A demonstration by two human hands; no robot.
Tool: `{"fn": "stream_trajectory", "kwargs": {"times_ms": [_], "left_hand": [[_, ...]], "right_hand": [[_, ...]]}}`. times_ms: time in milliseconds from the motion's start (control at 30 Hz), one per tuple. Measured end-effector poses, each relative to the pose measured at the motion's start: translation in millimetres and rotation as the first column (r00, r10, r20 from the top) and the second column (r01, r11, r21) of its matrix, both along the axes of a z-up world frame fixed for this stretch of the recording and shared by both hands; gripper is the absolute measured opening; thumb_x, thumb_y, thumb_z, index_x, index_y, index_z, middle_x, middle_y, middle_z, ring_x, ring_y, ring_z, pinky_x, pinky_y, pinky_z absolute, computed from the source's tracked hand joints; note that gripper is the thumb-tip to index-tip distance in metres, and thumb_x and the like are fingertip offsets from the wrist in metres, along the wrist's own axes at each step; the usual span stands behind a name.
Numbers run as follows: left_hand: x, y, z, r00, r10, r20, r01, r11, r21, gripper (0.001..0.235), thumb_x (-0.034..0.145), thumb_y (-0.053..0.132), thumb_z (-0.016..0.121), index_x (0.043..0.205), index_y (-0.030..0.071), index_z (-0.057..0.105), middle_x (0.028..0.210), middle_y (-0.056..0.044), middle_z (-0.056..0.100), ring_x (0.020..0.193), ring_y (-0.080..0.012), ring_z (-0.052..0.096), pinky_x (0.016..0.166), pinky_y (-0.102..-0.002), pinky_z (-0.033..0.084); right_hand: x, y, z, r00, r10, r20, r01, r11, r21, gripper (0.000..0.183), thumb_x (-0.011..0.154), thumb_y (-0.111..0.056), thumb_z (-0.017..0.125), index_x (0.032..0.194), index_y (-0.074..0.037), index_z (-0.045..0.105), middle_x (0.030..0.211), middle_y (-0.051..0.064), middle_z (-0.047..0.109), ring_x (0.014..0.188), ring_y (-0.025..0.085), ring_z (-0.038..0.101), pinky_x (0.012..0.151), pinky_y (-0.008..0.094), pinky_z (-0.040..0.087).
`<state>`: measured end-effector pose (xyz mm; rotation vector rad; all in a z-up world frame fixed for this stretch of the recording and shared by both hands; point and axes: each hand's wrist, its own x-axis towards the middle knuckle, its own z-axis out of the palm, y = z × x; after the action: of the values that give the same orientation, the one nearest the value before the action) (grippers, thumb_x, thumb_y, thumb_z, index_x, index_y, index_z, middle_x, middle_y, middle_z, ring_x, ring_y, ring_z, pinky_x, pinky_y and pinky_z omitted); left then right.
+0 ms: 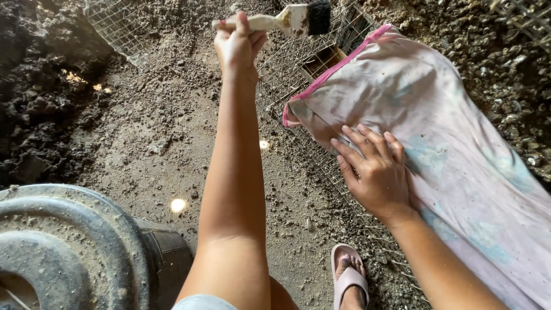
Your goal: The person sits on the ground and uses a small brush to scrub a wire mesh surface. They repeatedly brush the same area while occasionally adjusting their hand position. A cloth lies nearby on the mesh, and a large circular object is visible to the left.
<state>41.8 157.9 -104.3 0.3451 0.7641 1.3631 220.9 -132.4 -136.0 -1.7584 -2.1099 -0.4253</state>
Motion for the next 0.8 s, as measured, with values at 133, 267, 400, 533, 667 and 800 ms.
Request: {"fn": "stream_trajectory", "kwargs": {"times_ms": [133,267,400,533,667,800], "left_hand": [[0.8,-10.3,33.0,0.969,0.246,-0.001,-0.225,0.892,0.392,0.042,0.083,-0.004,0.060,0.124,-0.001,0.052,0.118,-0.026,0.068,0.107,-0.0370,0.070,0.093,-0.045,0.063],[-2.8,-16.9,53.5,0.833,0.431,-0.346,-0.167,0.793,0.585,0.032,0.076,-0.018,0.060,0.101,0.003,0.063,0.104,-0.018,0.071,0.098,-0.0318,0.075,0.090,-0.045,0.069],[5.1,-1.9,14.2,0.364,0.567,-0.739,-0.117,0.815,0.568,0.022,0.085,-0.008,0.050,0.096,0.009,0.060,0.087,-0.008,0.072,0.060,-0.0097,0.067,0.042,-0.021,0.054],[-2.6,-7.3,16.6,0.501,0.606,-0.617,-0.128,0.757,0.640,0.022,0.086,-0.003,0.059,0.108,0.003,0.056,0.097,-0.017,0.073,0.081,-0.0272,0.076,0.066,-0.037,0.069],[-2.1,2.1,8.3,0.663,0.460,-0.591,-0.095,0.834,0.543,0.012,0.091,0.002,0.057,0.097,0.012,0.057,0.096,-0.010,0.075,0.085,-0.0149,0.079,0.071,-0.024,0.073],[0.6,-8.6,-13.1,0.347,0.477,-0.808,0.011,0.859,0.512,0.032,0.090,-0.015,0.038,0.091,0.013,0.053,0.074,-0.001,0.063,0.060,-0.0110,0.075,0.041,-0.017,0.055]], "right_hand": [[1.3,0.6,-1.5,0.999,-0.015,0.035,0.014,1.000,0.025,0.034,0.100,-0.029,0.060,0.131,-0.023,0.071,0.144,0.002,0.065,0.137,0.026,0.054,0.114,0.050,0.034],[0.5,0.5,0.2,0.998,-0.001,0.060,-0.001,0.999,0.048,0.033,0.098,-0.026,0.064,0.130,-0.022,0.073,0.143,0.002,0.065,0.135,0.026,0.055,0.113,0.049,0.034],[1.8,0.2,-2.0,1.000,-0.008,0.027,0.007,1.000,0.018,0.035,0.099,-0.027,0.062,0.133,-0.023,0.070,0.144,0.002,0.064,0.138,0.027,0.053,0.113,0.050,0.033],[2.7,0.9,-3.5,0.999,-0.021,0.031,0.020,1.000,0.012,0.035,0.099,-0.029,0.061,0.132,-0.024,0.071,0.144,0.002,0.065,0.137,0.026,0.054,0.114,0.051,0.033],[1.9,0.3,-3.2,1.000,-0.020,0.015,0.020,1.000,-0.007,0.035,0.100,-0.031,0.059,0.132,-0.025,0.070,0.145,0.001,0.064,0.138,0.026,0.053,0.114,0.053,0.034],[2.1,1.0,-1.9,1.000,-0.007,-0.002,0.007,1.000,0.005,0.034,0.103,-0.036,0.055,0.131,-0.025,0.071,0.145,0.002,0.064,0.138,0.027,0.053,0.113,0.053,0.033]]}}
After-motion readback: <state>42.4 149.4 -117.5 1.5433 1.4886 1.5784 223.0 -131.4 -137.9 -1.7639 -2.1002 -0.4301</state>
